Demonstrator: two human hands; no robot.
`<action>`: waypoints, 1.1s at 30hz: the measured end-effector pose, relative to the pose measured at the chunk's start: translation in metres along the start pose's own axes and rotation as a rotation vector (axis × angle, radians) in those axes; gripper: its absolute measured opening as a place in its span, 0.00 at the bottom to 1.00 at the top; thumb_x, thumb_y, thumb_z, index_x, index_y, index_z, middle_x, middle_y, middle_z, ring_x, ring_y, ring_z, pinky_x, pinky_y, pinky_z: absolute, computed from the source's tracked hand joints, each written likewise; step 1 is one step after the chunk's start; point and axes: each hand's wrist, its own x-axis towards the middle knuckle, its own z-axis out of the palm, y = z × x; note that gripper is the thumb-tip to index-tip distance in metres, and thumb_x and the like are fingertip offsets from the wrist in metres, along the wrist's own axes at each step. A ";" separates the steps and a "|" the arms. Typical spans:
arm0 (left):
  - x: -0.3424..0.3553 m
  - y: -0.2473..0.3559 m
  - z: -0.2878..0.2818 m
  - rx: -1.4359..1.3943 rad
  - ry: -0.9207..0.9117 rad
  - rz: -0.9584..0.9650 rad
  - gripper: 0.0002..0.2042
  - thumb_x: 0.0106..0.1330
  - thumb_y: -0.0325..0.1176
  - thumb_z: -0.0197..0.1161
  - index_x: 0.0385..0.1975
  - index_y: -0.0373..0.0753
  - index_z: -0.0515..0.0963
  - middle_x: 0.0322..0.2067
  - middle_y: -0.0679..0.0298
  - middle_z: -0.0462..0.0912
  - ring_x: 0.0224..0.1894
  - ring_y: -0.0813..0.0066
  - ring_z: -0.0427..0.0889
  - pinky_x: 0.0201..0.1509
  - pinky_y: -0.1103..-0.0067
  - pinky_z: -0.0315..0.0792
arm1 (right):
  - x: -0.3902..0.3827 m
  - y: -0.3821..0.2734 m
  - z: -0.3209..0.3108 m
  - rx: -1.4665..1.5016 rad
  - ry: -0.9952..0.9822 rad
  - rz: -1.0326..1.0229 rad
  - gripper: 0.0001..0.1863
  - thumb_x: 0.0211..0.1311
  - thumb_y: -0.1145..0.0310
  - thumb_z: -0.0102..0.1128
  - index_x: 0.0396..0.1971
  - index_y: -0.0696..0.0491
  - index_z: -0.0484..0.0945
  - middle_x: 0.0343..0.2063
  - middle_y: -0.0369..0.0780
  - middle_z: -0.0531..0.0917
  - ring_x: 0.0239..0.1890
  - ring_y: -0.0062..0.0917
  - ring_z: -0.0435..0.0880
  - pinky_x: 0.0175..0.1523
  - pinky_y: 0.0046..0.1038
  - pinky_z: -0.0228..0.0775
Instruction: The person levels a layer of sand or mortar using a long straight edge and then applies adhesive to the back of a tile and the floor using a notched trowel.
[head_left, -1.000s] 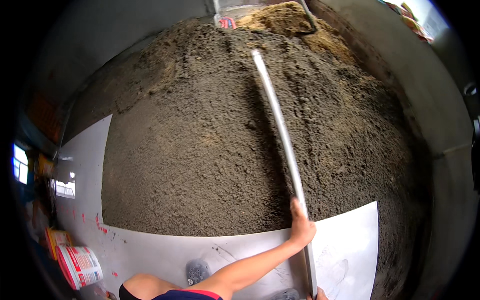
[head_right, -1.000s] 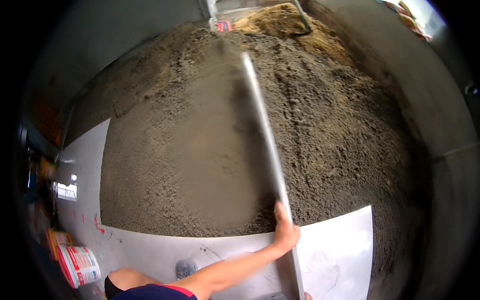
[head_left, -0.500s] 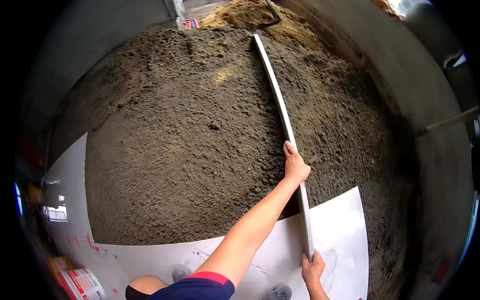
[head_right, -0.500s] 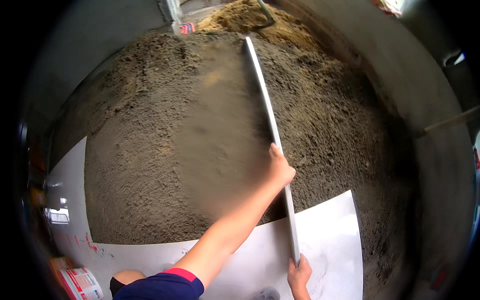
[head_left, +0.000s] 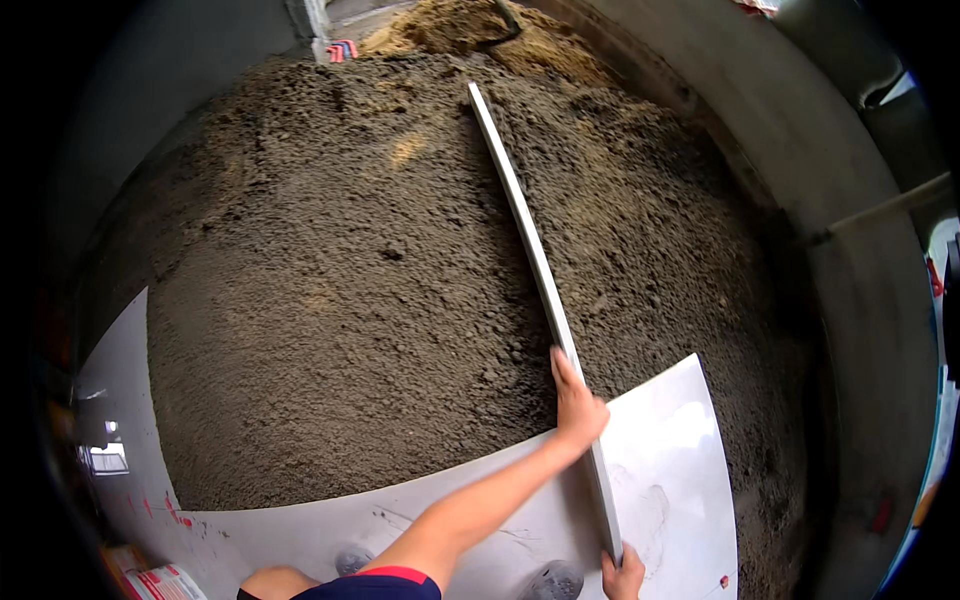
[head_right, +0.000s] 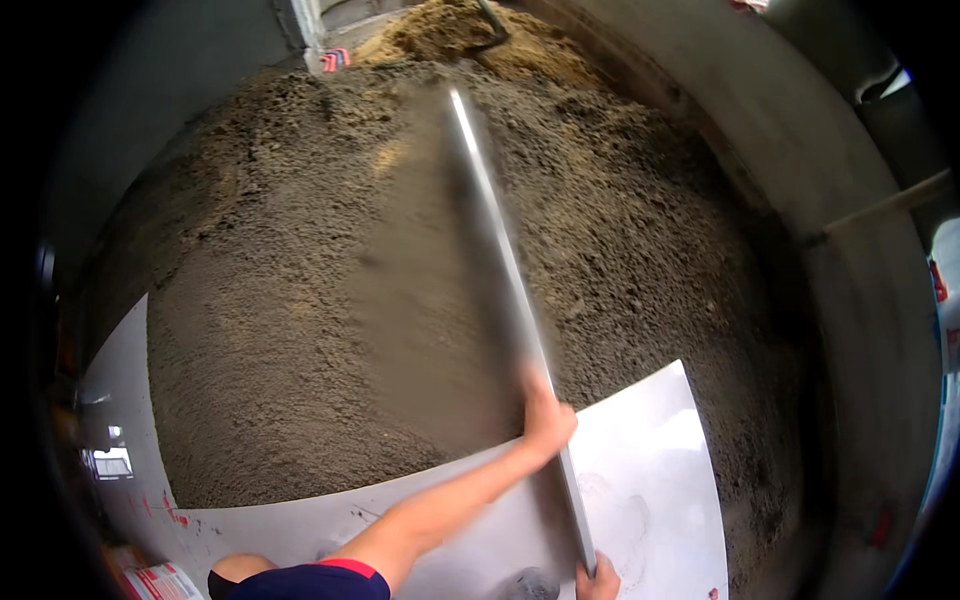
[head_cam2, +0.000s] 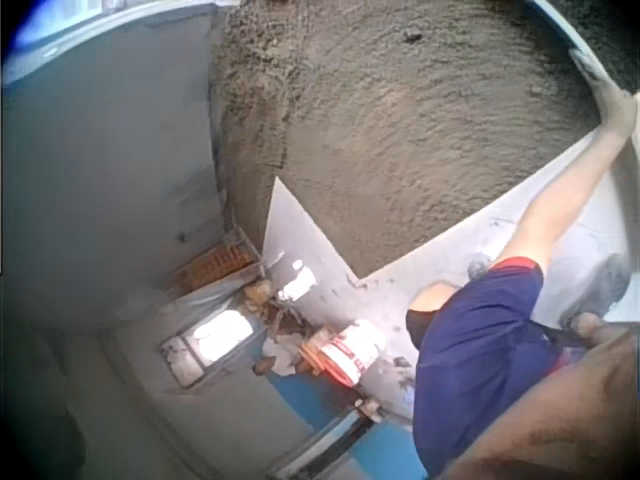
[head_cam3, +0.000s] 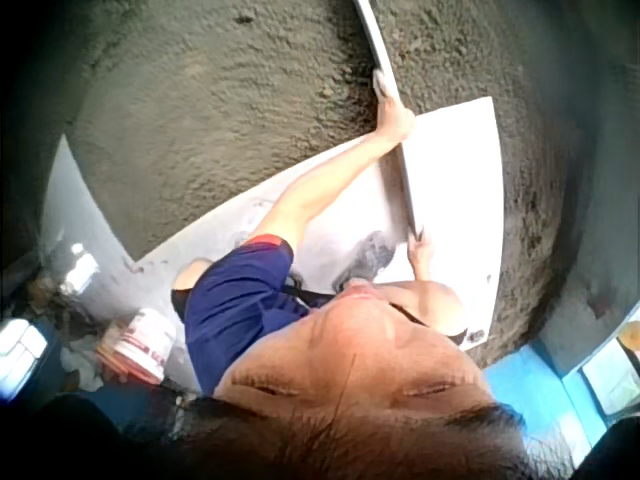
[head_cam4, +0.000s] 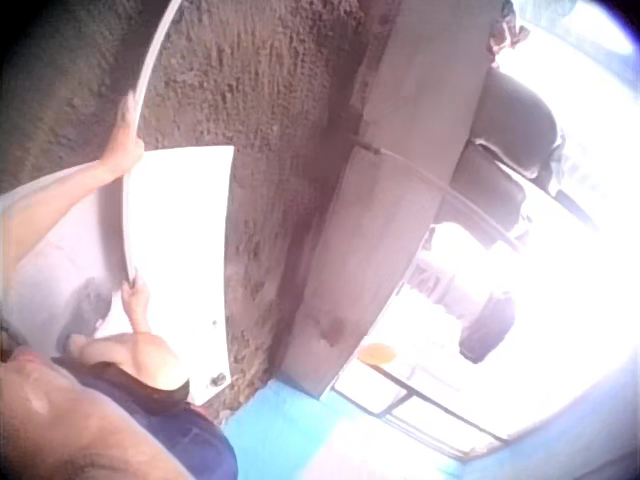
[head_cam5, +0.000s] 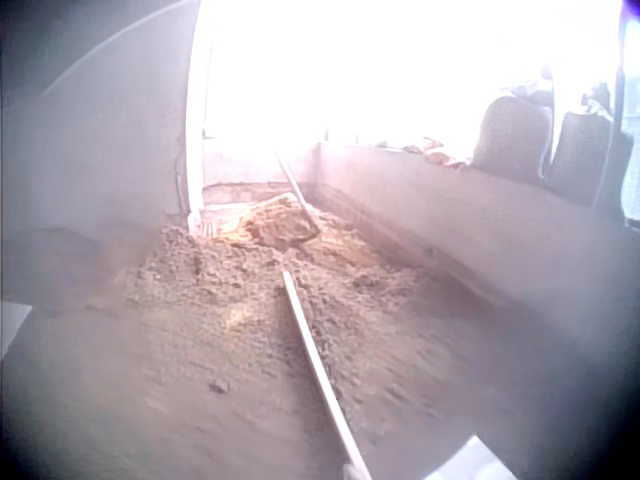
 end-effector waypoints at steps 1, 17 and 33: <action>0.020 0.009 0.007 0.020 -0.001 0.011 0.47 0.52 0.19 0.53 0.69 0.19 0.30 0.71 0.30 0.34 0.75 0.36 0.40 0.79 0.65 0.41 | 0.018 -0.009 -0.003 -0.059 0.005 -0.006 0.17 0.55 0.67 0.68 0.42 0.59 0.80 0.24 0.50 0.80 0.27 0.43 0.82 0.34 0.39 0.72; -0.044 0.033 0.007 -0.070 -0.126 -0.002 0.47 0.52 0.16 0.51 0.68 0.19 0.26 0.71 0.31 0.28 0.75 0.35 0.31 0.79 0.60 0.36 | -0.052 0.041 -0.008 -0.061 -0.052 0.094 0.25 0.61 0.54 0.68 0.45 0.63 0.78 0.24 0.52 0.78 0.26 0.45 0.77 0.33 0.44 0.69; 0.006 0.033 0.032 0.061 -0.273 0.041 0.47 0.53 0.19 0.52 0.67 0.15 0.27 0.70 0.26 0.27 0.75 0.33 0.30 0.79 0.62 0.36 | -0.020 0.024 0.005 -0.014 0.082 -0.012 0.20 0.61 0.58 0.68 0.33 0.63 0.76 0.17 0.49 0.72 0.19 0.39 0.64 0.27 0.42 0.61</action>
